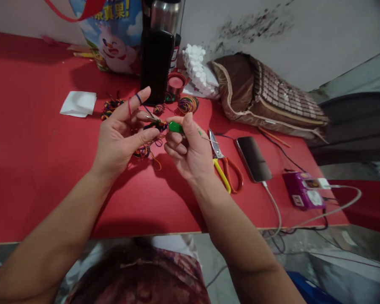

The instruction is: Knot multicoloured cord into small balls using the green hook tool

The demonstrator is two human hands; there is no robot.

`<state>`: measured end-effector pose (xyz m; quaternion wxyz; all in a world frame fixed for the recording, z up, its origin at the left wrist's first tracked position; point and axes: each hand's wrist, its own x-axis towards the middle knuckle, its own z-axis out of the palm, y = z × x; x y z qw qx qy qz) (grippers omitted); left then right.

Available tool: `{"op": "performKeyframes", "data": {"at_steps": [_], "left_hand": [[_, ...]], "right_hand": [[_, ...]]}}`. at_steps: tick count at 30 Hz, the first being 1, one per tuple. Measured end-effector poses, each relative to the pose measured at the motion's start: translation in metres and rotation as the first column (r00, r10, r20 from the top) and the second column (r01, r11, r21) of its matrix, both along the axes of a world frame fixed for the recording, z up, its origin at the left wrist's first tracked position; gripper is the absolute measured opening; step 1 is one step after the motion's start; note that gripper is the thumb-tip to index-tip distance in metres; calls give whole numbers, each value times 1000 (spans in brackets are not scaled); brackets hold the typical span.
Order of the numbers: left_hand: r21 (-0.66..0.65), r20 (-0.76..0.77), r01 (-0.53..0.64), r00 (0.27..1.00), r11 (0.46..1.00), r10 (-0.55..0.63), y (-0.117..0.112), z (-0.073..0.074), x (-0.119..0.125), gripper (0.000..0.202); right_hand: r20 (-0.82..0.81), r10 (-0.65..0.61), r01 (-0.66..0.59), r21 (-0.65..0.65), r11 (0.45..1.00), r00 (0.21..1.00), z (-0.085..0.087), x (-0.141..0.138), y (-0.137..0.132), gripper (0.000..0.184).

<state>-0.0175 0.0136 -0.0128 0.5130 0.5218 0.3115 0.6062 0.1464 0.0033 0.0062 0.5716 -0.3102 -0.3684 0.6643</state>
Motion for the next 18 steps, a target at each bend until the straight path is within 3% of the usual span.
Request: {"op": "performKeyframes", "data": {"at_steps": [5, 9, 14, 16, 18], "left_hand": [[-11, 34, -42, 999, 999, 43, 2, -1, 0, 60], [-66, 49, -51, 997, 997, 54, 3, -1, -2, 62], [-51, 21, -55, 998, 997, 56, -2, 0, 3, 67], [-47, 18, -69, 997, 996, 70, -5, 0, 7, 67], [-58, 14, -86, 996, 995, 87, -6, -1, 10, 70]], "right_hand": [[-28, 37, -36, 28, 999, 999, -2, -2, -2, 33], [15, 23, -25, 126, 992, 1000, -4, -1, -1, 29], [167, -121, 69, 290, 955, 978, -10, 4, -5, 24], [319, -237, 99, 394, 914, 918, -11, 5, -7, 27], [453, -399, 91, 563, 822, 797, -13, 6, -9, 26]]}}
